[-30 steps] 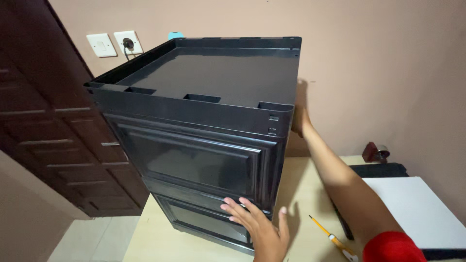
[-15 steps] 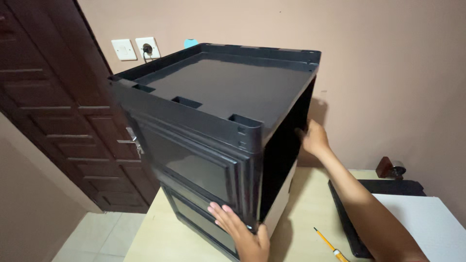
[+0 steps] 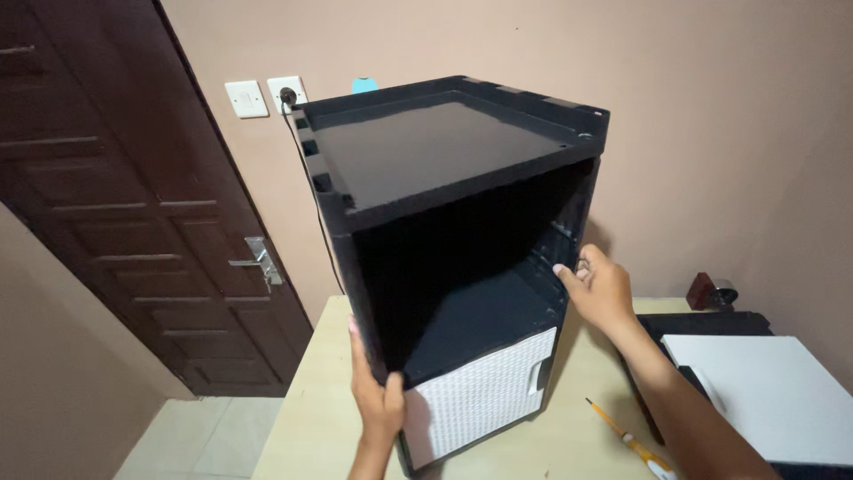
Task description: The person assembles a black plastic storage unit by attaching white textured panels to the sides and then fitting black drawer fronts onto the stacked unit. The person rotates the unit to align parts and presses them into place.
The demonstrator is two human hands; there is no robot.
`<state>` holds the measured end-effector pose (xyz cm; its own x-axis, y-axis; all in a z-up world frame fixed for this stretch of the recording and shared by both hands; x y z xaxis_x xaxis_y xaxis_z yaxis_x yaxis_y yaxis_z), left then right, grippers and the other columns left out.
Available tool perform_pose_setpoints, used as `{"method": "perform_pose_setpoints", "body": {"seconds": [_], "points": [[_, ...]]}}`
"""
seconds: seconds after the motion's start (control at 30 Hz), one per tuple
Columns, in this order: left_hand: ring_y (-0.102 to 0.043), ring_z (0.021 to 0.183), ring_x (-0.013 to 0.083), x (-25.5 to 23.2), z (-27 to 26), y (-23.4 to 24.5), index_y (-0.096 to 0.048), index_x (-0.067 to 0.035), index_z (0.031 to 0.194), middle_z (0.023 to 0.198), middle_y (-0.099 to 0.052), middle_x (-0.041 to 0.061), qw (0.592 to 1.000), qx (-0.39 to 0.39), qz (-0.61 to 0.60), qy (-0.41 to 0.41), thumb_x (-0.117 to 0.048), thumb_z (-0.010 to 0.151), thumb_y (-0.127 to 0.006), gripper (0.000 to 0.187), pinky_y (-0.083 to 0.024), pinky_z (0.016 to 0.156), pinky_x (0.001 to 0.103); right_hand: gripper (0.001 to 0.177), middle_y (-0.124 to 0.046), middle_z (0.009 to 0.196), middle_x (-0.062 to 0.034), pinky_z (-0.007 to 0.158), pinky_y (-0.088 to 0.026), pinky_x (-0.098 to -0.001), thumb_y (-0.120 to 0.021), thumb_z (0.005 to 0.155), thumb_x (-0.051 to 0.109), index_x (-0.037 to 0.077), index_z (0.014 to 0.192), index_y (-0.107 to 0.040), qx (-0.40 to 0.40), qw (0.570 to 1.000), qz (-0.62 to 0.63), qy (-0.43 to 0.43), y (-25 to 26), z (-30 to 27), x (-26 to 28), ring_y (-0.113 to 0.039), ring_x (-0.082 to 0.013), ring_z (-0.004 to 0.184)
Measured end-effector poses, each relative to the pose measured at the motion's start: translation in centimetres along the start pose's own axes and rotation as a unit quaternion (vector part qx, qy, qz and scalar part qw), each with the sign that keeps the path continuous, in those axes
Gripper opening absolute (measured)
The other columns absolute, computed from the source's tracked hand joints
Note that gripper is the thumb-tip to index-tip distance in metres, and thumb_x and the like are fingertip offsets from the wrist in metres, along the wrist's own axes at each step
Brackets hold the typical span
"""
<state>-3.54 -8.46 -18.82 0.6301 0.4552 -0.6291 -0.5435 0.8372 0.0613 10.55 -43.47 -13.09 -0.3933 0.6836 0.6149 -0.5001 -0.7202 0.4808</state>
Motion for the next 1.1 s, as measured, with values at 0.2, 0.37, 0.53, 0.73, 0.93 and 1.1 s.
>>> {"method": "perform_pose_setpoints", "body": {"seconds": [0.2, 0.37, 0.53, 0.73, 0.93, 1.1], "points": [[-0.048, 0.143, 0.0424, 3.5, 3.0, 3.3, -0.035, 0.010, 0.153, 0.150, -0.049, 0.033, 1.000, 0.020, -0.014, 0.012, -0.003, 0.070, -0.047, 0.084, -0.034, 0.119, 0.040, 0.032, -0.059, 0.062, -0.0057, 0.057, -0.048, -0.0333, -0.082, 0.081, 0.021, 0.001, 0.087, -0.056, -0.031, 0.999, 0.003, 0.028, 0.2, -3.3, 4.6, -0.057, -0.0150, 0.055], [-0.060, 0.129, 0.0397, 7.0, 4.8, 5.4, -0.043, 0.008, 0.148, 0.136, -0.061, 0.031, 1.000, 0.017, -0.016, 0.014, -0.005, 0.071, -0.047, 0.078, -0.043, 0.110, 0.040, 0.033, -0.058, 0.058, -0.0079, 0.053, -0.048, -0.0318, -0.083, 0.080, 0.021, 0.000, 0.087, -0.058, -0.033, 0.999, 0.009, -0.001, 0.0, -6.2, 8.6, -0.054, -0.0165, 0.051], [-0.069, 0.105, 0.0334, 10.4, 6.7, 6.9, -0.055, 0.007, 0.135, 0.113, -0.069, 0.024, 0.999, 0.021, -0.037, 0.000, -0.006, 0.073, -0.045, 0.064, -0.051, 0.100, 0.036, 0.031, -0.064, 0.057, -0.0045, 0.050, -0.050, -0.0280, -0.083, 0.078, 0.021, 0.001, 0.075, -0.059, -0.020, 1.000, 0.010, -0.001, 0.0, -8.7, 12.6, -0.056, -0.0090, 0.049], [-0.067, 0.094, 0.0294, 12.3, 8.2, 7.0, -0.054, 0.007, 0.135, 0.108, -0.068, 0.021, 0.997, 0.035, -0.048, 0.040, -0.008, 0.071, -0.042, 0.067, -0.052, 0.089, 0.036, 0.033, -0.062, 0.055, -0.0060, 0.049, -0.049, -0.0266, -0.085, 0.076, 0.021, 0.000, 0.075, -0.059, -0.030, 0.999, -0.007, -0.017, 0.2, -10.1, 15.7, -0.054, -0.0096, 0.048], [-0.066, 0.098, 0.0312, 13.7, 9.5, 6.9, -0.056, 0.006, 0.132, 0.108, -0.069, 0.021, 0.995, 0.048, -0.065, 0.057, -0.008, 0.073, -0.040, 0.063, -0.052, 0.095, 0.036, 0.034, -0.062, 0.058, -0.0055, 0.050, -0.050, -0.0282, -0.087, 0.072, 0.020, 0.000, 0.075, -0.059, -0.040, 0.998, 0.005, -0.038, -0.6, -11.2, 17.2, -0.053, -0.0111, 0.048], [-0.063, 0.117, 0.0373, 15.0, 9.7, 7.1, -0.045, 0.008, 0.141, 0.125, -0.063, 0.026, 0.998, 0.026, -0.044, 0.022, -0.006, 0.076, -0.042, 0.067, -0.045, 0.107, 0.040, 0.040, -0.066, 0.064, -0.0068, 0.056, -0.054, -0.0263, -0.091, 0.068, 0.023, 0.000, 0.079, -0.061, -0.056, 0.998, -0.017, -0.011, -1.5, -12.0, 17.9, -0.060, -0.0100, 0.055]]}}
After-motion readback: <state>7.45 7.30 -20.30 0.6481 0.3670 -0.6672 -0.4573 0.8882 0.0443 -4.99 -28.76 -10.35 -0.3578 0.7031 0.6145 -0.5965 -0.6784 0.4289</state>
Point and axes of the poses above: each hand's wrist, its own z-axis towards the middle knuckle, its own y-axis out of the back of the hand, x = y × z, the point moved 3 cm from there along z, towards the middle knuckle
